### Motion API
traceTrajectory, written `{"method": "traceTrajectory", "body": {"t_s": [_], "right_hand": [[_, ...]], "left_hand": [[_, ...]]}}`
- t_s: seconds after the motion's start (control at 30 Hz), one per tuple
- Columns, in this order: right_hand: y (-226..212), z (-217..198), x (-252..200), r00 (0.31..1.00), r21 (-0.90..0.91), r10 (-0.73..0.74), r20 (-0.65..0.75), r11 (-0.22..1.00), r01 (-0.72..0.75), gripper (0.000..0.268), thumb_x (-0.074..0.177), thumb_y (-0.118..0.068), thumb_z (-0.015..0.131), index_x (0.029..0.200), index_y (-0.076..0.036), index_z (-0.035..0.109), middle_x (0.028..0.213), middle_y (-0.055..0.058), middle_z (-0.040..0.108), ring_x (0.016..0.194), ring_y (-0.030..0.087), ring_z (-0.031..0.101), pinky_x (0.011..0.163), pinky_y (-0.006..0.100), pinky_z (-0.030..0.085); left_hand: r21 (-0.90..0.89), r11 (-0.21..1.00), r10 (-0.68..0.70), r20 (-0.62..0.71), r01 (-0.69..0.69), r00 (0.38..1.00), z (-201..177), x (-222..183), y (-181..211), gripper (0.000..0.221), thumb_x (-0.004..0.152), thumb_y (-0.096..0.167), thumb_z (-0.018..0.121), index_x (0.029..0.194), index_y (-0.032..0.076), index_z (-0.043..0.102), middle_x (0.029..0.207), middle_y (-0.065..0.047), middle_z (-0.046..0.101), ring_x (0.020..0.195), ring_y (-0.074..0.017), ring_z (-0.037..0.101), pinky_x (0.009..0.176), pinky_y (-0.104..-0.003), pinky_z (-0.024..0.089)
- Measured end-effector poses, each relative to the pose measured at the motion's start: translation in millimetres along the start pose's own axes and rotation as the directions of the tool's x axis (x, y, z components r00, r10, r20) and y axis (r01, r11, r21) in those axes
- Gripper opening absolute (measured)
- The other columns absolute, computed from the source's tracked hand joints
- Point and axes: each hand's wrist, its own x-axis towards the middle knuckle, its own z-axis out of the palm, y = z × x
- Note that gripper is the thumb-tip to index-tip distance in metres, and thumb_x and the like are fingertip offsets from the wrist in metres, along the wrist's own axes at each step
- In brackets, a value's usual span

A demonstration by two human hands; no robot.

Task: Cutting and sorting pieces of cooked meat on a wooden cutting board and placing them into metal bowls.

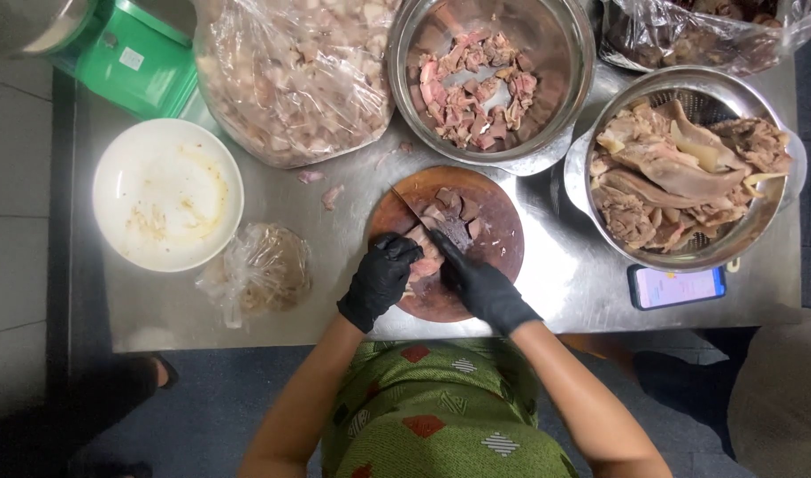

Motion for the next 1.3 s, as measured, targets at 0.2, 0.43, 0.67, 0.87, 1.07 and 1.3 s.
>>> {"method": "traceTrajectory", "body": {"t_s": [0.2,0.43,0.67,0.87,1.07,1.3], "right_hand": [[-9.9,-2.8,-8.0,0.997,0.074,0.040,-0.061,0.997,-0.035,0.076,0.092,-0.022,0.060,0.160,-0.022,0.025,0.099,0.019,0.075,0.098,0.041,0.072,0.086,0.055,0.059],[-13.3,-17.7,-100.9,0.923,0.297,0.320,0.215,0.878,-0.374,0.070,0.092,-0.026,0.056,0.157,-0.021,0.033,0.120,0.021,0.074,0.113,0.045,0.069,0.097,0.056,0.054],[47.4,72.7,-95.7,0.814,0.541,0.556,0.169,0.638,-0.548,0.061,0.094,-0.041,0.063,0.149,-0.014,0.056,0.108,0.023,0.078,0.107,0.045,0.071,0.103,0.050,0.049],[97.1,132.5,-97.3,0.942,0.039,0.326,0.084,0.943,-0.330,0.068,0.089,-0.035,0.066,0.152,-0.038,0.040,0.110,0.003,0.077,0.110,0.031,0.071,0.094,0.047,0.058],[106.6,147.6,-91.3,0.948,0.214,0.308,0.077,0.924,-0.317,0.057,0.093,-0.030,0.063,0.147,-0.023,0.049,0.112,0.021,0.074,0.105,0.048,0.068,0.085,0.052,0.060],[-37.4,-24.8,-17.1,0.930,-0.095,0.292,0.224,0.956,-0.277,0.069,0.095,-0.036,0.053,0.159,-0.039,0.026,0.114,0.013,0.070,0.110,0.038,0.069,0.090,0.048,0.060]], "left_hand": [[-0.075,0.997,-0.027,0.039,0.030,0.999,15.6,-17.5,-21.5,0.023,0.090,0.012,0.068,0.111,0.009,0.076,0.116,-0.007,0.071,0.117,-0.0294,0.065,0.106,-0.039,0.050],[0.008,0.904,-0.426,-0.053,0.427,0.903,-43.2,16.2,41.1,0.048,0.087,0.027,0.078,0.130,0.008,0.066,0.112,-0.014,0.071,0.106,-0.0360,0.068,0.094,-0.044,0.056],[0.073,0.725,-0.676,-0.114,0.685,0.728,20.3,-7.3,29.6,0.060,0.069,0.027,0.084,0.126,0.020,0.069,0.111,-0.007,0.068,0.102,-0.0323,0.067,0.084,-0.042,0.059],[-0.074,0.709,-0.705,-0.091,0.701,0.704,22.7,-11.2,23.7,0.048,0.076,0.021,0.075,0.125,0.018,0.073,0.109,-0.009,0.069,0.103,-0.0334,0.067,0.088,-0.041,0.058],[-0.111,0.723,-0.690,-0.063,0.682,0.721,24.4,-14.9,17.9,0.051,0.068,0.012,0.076,0.118,0.020,0.077,0.110,-0.005,0.072,0.108,-0.0299,0.066,0.095,-0.038,0.055],[-0.123,0.724,-0.687,-0.042,0.679,0.725,31.1,-16.9,10.7,0.055,0.064,0.010,0.077,0.117,0.024,0.078,0.113,0.001,0.073,0.111,-0.0251,0.066,0.101,-0.035,0.052]]}}
